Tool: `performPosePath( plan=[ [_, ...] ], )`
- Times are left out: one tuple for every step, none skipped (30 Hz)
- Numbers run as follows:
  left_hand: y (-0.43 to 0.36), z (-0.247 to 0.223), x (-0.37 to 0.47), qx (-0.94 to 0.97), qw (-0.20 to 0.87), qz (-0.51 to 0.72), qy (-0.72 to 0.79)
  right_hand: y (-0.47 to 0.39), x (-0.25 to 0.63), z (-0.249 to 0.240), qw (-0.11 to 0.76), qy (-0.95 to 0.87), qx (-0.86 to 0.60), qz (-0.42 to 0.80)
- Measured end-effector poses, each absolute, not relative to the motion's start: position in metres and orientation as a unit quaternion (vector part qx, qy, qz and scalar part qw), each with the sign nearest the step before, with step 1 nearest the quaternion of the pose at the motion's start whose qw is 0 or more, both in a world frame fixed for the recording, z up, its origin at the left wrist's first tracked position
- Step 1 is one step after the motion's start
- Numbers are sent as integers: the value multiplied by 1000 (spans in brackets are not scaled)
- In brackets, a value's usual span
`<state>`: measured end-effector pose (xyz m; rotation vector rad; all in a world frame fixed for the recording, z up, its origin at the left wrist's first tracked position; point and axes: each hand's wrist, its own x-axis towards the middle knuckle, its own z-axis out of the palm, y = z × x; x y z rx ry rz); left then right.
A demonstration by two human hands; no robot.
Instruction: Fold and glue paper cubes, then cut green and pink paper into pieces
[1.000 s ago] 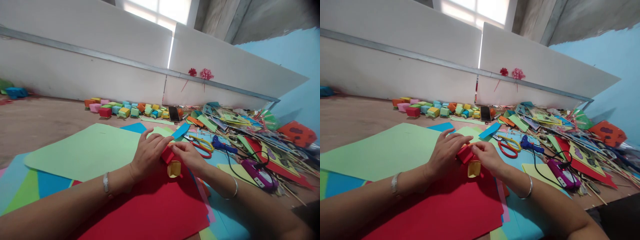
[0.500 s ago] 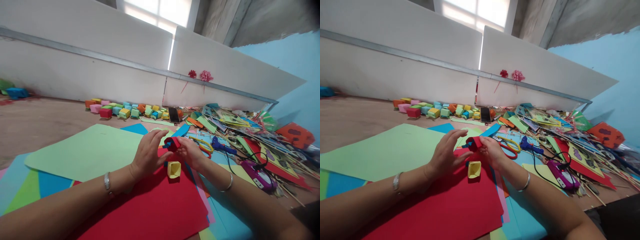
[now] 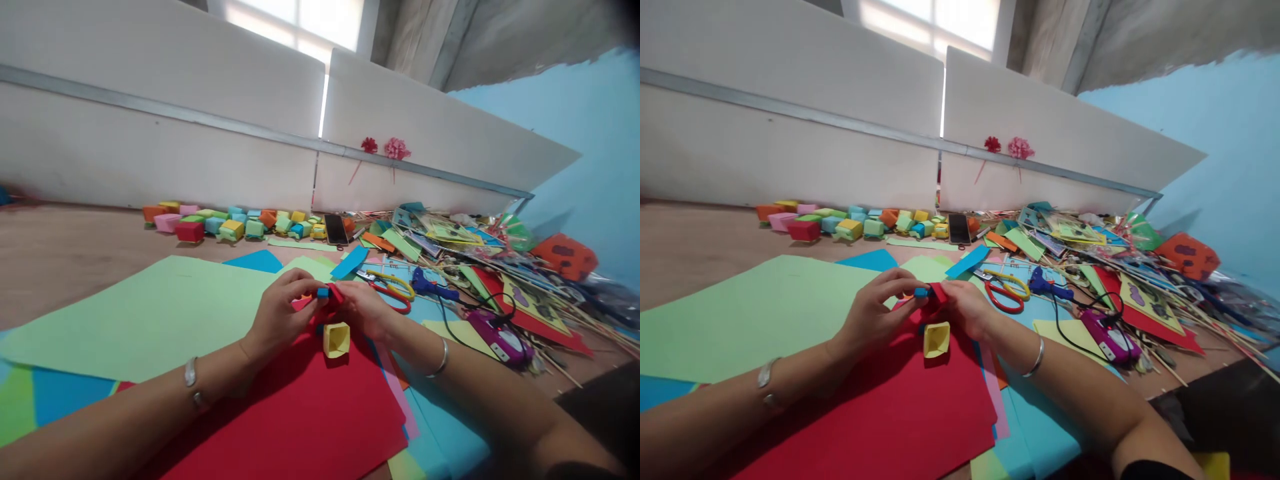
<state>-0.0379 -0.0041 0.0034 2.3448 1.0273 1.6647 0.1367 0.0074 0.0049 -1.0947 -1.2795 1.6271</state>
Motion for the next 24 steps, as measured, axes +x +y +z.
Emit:
performPosePath(
  plan=[
    [-5, 4, -38, 768, 48, 548, 329, 7, 135, 6, 383, -523, -446, 617],
    [-5, 4, -39, 767, 50, 552, 323, 8, 134, 10, 375, -545, -464, 589],
    [-5, 4, -40, 765, 53, 558, 317, 11, 135, 15, 365, -568, -485, 556],
    [-4, 3, -41, 761, 53, 563, 317, 14, 139, 22, 353, -593, -504, 519],
    [-2, 2, -42, 752, 38, 570, 329, 18, 145, 30, 339, -619, -524, 477],
    [0, 0, -43, 747, 32, 570, 340, 22, 155, 40, 327, -643, -544, 429],
    [2, -2, -43, 742, 39, 570, 351, 25, 169, 51, 313, -665, -565, 375],
    [3, -3, -44, 735, 53, 568, 366, 26, 185, 62, 297, -681, -590, 316],
    [4, -4, -43, 728, 73, 565, 381, 26, 203, 72, 276, -695, -613, 257],
    [5, -4, -43, 718, 102, 562, 399, 24, 222, 80, 246, -702, -636, 202],
    [4, -3, -43, 704, 134, 558, 418, 21, 241, 86, 210, -706, -659, 152],
    [4, -2, -42, 689, 165, 556, 434, 17, 260, 89, 170, -705, -680, 107],
    [3, 0, -42, 675, 190, 554, 449, 13, 277, 90, 126, -704, -695, 71],
    [2, 1, -41, 662, 210, 552, 462, 9, 292, 88, 81, -700, -708, 42],
    [2, 3, -41, 650, 226, 551, 471, 7, 304, 85, 37, -696, -717, 21],
    [2, 4, -41, 641, 238, 551, 478, 5, 314, 79, -2, -690, -724, 3],
    [2, 4, -41, 632, 250, 552, 484, 4, 321, 73, -37, -685, -727, -12],
    [3, 4, -41, 621, 263, 553, 489, 5, 325, 66, -62, -685, -726, -29],
    [4, 3, -42, 610, 276, 555, 493, 7, 328, 60, -80, -685, -722, -47],
    [5, 2, -42, 600, 289, 557, 496, 9, 328, 54, -93, -686, -719, -64],
    [5, 1, -42, 592, 301, 559, 497, 12, 328, 49, -103, -685, -717, -78],
    [6, 0, -42, 584, 314, 561, 497, 16, 327, 44, -112, -683, -716, -90],
    [7, -1, -42, 576, 329, 563, 494, 19, 326, 41, -121, -680, -717, -100],
    [7, -2, -42, 567, 346, 565, 490, 22, 325, 39, -129, -675, -719, -107]
  ],
)
